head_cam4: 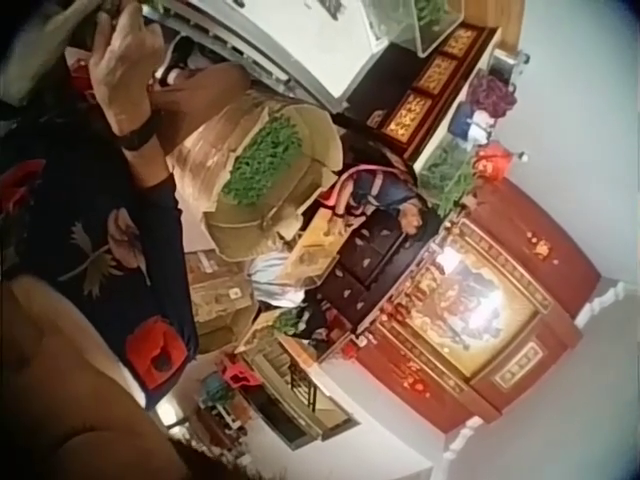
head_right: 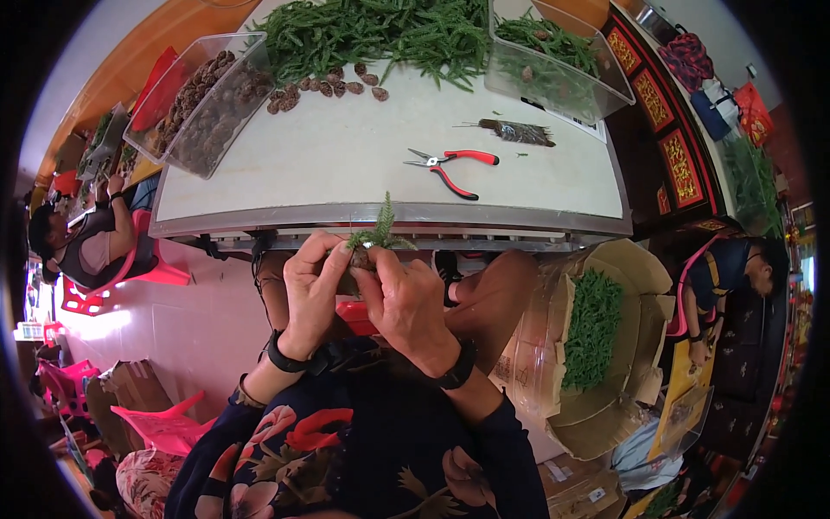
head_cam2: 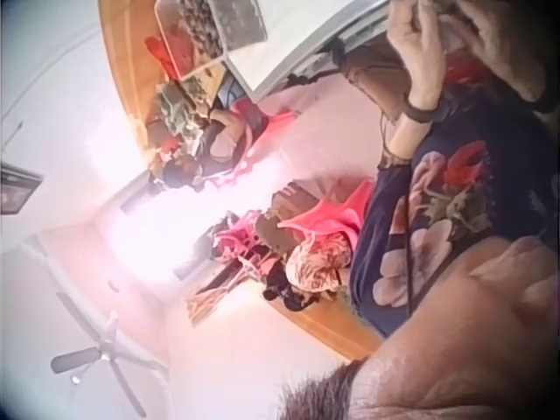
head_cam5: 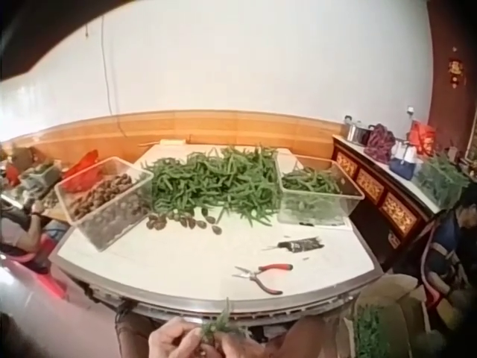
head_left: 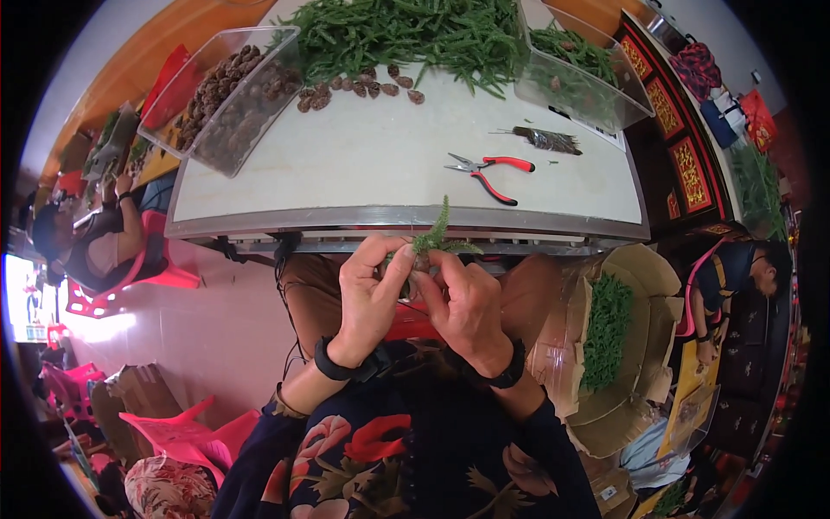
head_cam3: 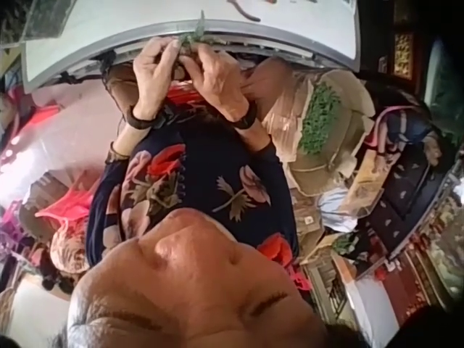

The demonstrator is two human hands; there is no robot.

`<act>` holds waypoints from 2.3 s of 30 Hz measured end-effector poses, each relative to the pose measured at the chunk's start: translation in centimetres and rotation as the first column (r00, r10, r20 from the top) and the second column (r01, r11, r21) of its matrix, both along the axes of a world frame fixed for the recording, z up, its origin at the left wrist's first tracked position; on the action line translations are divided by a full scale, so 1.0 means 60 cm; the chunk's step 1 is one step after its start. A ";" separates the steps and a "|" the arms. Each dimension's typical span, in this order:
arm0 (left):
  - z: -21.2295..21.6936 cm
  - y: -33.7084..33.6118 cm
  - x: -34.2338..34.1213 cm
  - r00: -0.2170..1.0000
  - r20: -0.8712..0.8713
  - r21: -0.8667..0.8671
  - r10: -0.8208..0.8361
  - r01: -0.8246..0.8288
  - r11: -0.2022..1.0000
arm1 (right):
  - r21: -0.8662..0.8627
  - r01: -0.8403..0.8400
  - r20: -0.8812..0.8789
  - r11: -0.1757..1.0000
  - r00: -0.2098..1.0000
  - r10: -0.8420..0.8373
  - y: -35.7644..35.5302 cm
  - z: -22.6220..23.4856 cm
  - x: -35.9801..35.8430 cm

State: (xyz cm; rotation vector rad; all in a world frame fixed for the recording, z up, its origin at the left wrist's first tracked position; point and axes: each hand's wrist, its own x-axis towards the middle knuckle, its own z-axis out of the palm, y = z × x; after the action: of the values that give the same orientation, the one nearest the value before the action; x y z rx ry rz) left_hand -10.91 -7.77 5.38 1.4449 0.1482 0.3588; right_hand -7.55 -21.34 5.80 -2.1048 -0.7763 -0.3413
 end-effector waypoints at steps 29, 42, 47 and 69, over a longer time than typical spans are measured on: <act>-0.037 -0.023 0.003 0.992 0.010 -0.077 0.123 -0.122 0.990 | 0.203 -0.057 -0.285 0.977 0.952 0.115 0.003 -0.025 -0.007; -0.020 0.049 -0.008 0.992 -0.117 -0.359 -0.043 -0.001 0.933 | -0.296 0.028 0.117 0.955 0.993 0.007 -0.110 0.005 0.207; -0.003 0.054 0.002 0.969 -0.161 -0.332 -0.185 0.123 0.935 | -0.566 -0.030 0.002 0.824 0.999 0.038 -0.132 -0.018 0.265; 0.013 0.058 0.052 0.851 -0.032 -0.590 -0.524 0.407 0.697 | -0.471 -0.096 -0.275 0.877 0.961 -0.043 -0.094 -0.046 0.298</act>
State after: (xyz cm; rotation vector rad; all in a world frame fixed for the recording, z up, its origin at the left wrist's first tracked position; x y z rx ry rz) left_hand -7.79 -4.31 6.18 0.8672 0.0323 -0.2525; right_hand 10.35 -27.00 3.02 -2.5301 -0.7758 0.1898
